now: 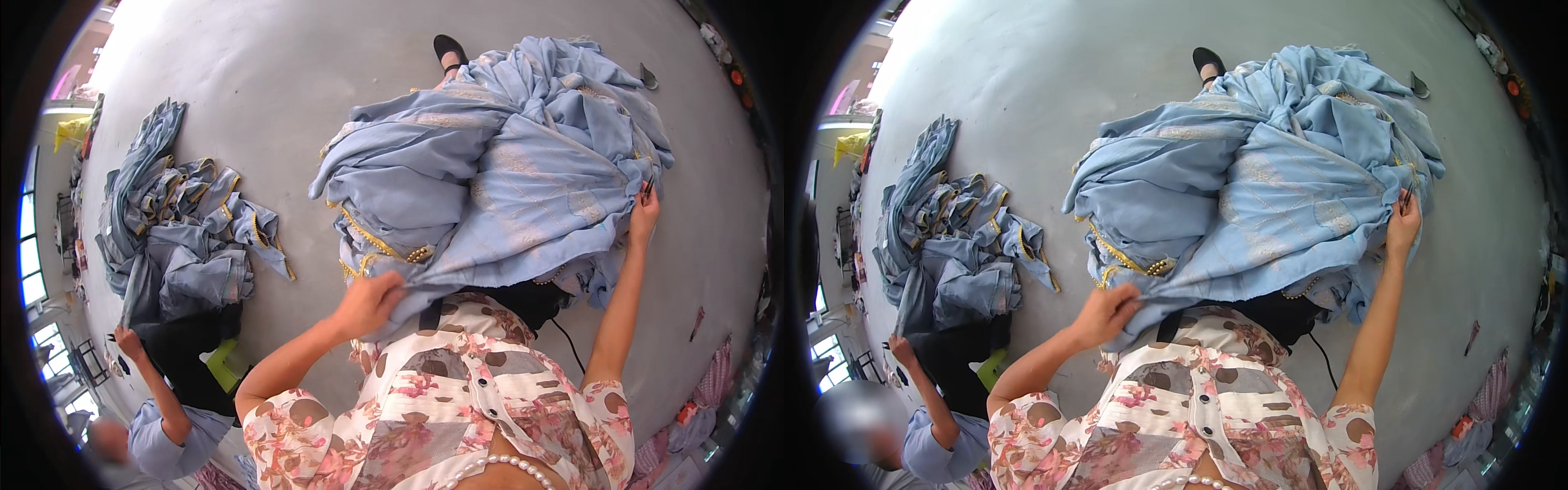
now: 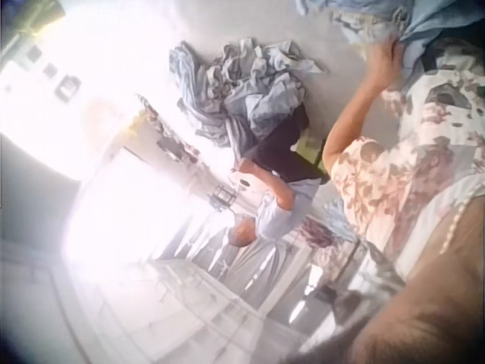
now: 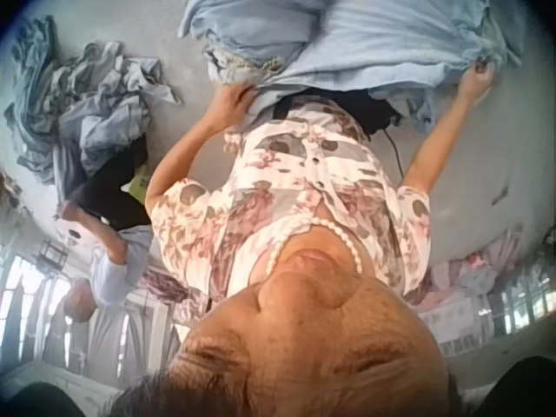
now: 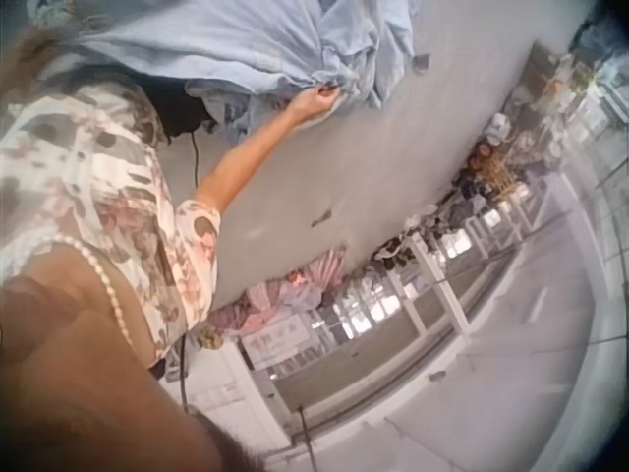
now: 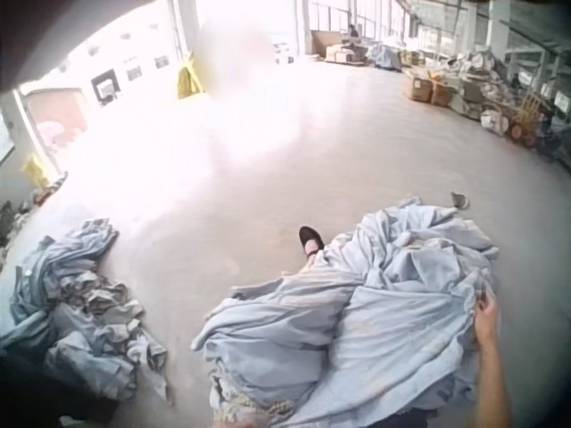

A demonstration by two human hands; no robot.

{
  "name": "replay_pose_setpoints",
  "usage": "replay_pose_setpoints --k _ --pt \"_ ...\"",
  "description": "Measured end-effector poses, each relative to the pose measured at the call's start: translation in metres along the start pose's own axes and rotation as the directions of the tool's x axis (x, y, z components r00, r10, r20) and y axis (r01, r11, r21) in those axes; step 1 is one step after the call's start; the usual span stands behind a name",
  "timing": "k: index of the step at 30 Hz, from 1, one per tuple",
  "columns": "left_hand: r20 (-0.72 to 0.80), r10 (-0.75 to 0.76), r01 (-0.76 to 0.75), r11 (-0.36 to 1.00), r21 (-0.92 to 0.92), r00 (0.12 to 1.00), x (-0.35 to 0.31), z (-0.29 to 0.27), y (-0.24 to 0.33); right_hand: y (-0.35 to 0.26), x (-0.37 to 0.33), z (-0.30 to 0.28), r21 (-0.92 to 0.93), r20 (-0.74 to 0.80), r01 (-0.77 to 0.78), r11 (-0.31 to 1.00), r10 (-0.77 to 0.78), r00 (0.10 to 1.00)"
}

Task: The person uses small scissors to trim loose threads and excess fabric from the edges of a light blue garment with gold trim. They repeatedly lift and adjust sections of the fabric to access different areas while seated on the floor.

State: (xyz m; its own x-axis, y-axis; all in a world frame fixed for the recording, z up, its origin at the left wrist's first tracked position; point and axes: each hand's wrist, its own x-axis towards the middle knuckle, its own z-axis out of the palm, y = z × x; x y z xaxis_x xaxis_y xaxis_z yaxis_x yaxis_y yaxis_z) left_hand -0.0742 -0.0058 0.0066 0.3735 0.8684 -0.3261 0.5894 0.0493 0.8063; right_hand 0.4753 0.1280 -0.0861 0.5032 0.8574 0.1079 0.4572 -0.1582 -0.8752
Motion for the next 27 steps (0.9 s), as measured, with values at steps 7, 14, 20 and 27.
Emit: replay_pose_setpoints --k 7,14,20,27 --pt "-0.188 0.789 -0.360 0.460 0.812 0.585 0.047 -0.098 0.071 0.015 0.003 -0.010 0.012 -0.022 -0.018 1.000 0.019 1.000" --pt "0.268 0.371 -0.452 0.623 0.638 0.889 0.036 -0.010 -0.001 -0.055 -0.015 -0.017 0.046 0.015 -0.180 0.983 0.179 0.984" --pt "-0.310 0.479 -0.292 0.820 0.493 0.821 0.024 -0.004 -0.004 -0.163 -0.048 0.008 -0.020 -0.312 0.392 0.920 -0.378 0.872" --pt "-0.768 -0.134 0.131 0.989 -0.065 0.627 0.069 -0.050 -0.067 -0.245 -0.139 0.143 0.196 0.375 0.419 0.887 -0.462 0.803"
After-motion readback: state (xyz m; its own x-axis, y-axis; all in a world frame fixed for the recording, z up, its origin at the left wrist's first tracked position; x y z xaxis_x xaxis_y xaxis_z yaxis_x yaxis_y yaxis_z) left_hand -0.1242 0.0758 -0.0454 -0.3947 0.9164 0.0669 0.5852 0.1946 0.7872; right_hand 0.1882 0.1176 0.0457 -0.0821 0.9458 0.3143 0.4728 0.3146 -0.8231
